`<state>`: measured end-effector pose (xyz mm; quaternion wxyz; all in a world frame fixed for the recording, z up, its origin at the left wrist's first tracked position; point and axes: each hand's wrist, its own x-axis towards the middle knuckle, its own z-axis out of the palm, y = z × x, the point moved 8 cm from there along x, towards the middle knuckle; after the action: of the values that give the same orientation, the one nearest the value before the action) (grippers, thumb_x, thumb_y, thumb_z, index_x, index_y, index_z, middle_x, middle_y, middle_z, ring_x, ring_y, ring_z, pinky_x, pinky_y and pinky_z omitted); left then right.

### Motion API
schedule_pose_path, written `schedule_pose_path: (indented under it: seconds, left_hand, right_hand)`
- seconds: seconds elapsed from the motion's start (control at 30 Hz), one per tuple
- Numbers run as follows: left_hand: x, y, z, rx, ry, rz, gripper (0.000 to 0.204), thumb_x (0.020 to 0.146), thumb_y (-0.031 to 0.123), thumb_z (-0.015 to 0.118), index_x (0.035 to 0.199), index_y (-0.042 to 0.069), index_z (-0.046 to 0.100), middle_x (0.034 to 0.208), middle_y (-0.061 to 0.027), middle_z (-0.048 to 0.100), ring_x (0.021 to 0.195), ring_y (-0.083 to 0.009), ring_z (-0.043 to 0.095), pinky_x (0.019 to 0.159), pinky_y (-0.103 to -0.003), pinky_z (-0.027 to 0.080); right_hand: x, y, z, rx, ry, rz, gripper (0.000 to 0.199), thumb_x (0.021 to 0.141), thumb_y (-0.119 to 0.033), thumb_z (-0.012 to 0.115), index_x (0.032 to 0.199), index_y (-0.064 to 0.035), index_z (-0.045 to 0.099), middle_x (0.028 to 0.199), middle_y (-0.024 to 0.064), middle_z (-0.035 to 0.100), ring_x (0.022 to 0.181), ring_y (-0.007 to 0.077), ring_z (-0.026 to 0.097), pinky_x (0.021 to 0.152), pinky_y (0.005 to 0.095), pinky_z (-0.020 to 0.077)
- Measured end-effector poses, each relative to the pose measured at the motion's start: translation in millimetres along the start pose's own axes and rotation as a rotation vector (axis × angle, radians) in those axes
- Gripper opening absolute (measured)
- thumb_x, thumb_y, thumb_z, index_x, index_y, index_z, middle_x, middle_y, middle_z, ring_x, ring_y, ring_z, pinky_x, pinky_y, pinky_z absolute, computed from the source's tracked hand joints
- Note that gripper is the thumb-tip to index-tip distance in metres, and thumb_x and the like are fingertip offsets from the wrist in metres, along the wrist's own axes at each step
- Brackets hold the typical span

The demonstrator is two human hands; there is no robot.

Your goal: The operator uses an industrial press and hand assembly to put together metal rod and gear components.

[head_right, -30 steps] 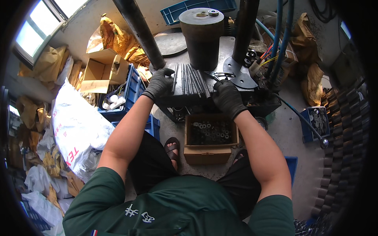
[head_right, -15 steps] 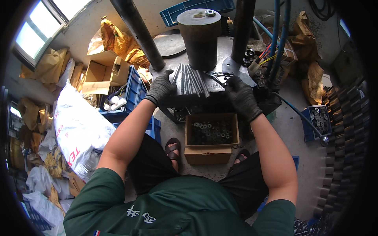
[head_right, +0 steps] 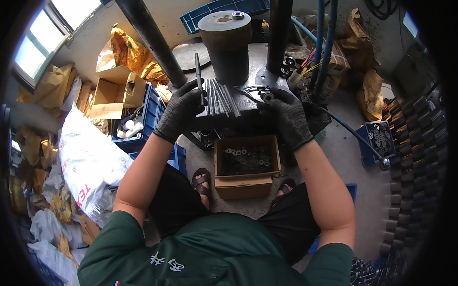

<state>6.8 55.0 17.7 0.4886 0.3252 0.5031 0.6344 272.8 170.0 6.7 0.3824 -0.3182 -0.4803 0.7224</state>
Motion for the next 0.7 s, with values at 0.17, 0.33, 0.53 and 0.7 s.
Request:
schedule_pose_path:
  seconds: [0.17,0.33,0.53,0.7]
  left_hand:
    - [-46.8,-37.6,80.9,0.066,-0.43,-0.173,0.049,0.098,0.02,0.068,0.14,-0.002,0.056,0.123,-0.0108,0.067,0.109,-0.0175,0.067,0.096,-0.032,0.056]
    - [-61.7,-52.2,110.4,0.375,-0.586,-0.151,0.047,0.099,0.026,0.067,0.136,-0.001,0.057,0.12,-0.0106,0.067,0.108,-0.0171,0.065,0.095,-0.032,0.055]
    - [-62.8,-66.2,109.5,0.464,-0.569,-0.247,0.038,0.099,0.02,0.066,0.131,0.0,0.059,0.105,-0.0104,0.069,0.091,-0.0154,0.068,0.084,-0.032,0.058]
    - [-56.8,-60.1,107.6,0.551,-0.576,-0.151,0.034,0.099,0.017,0.066,0.129,0.0,0.059,0.099,-0.0083,0.068,0.083,-0.0129,0.067,0.075,-0.031,0.059]
  right_hand:
    - [-7.8,1.6,14.1,0.119,0.01,0.021,0.041,0.094,-0.002,0.067,0.133,0.0044,0.059,0.113,0.0144,0.071,0.097,0.0258,0.075,0.082,0.0372,0.0661]
    - [-10.7,5.5,18.9,0.15,-0.082,0.055,0.043,0.093,-0.004,0.069,0.134,0.0011,0.059,0.115,0.0131,0.069,0.097,0.026,0.074,0.085,0.0399,0.065]
    - [-13.4,2.4,24.8,0.148,-0.078,-0.013,0.034,0.095,0.0,0.063,0.128,0.0004,0.063,0.108,0.0139,0.073,0.095,0.0249,0.075,0.081,0.037,0.0649]
    - [-6.6,4.7,12.1,-0.073,-0.192,-0.053,0.034,0.096,-0.006,0.063,0.13,-0.0012,0.063,0.113,0.014,0.071,0.096,0.0256,0.074,0.083,0.0375,0.0633]
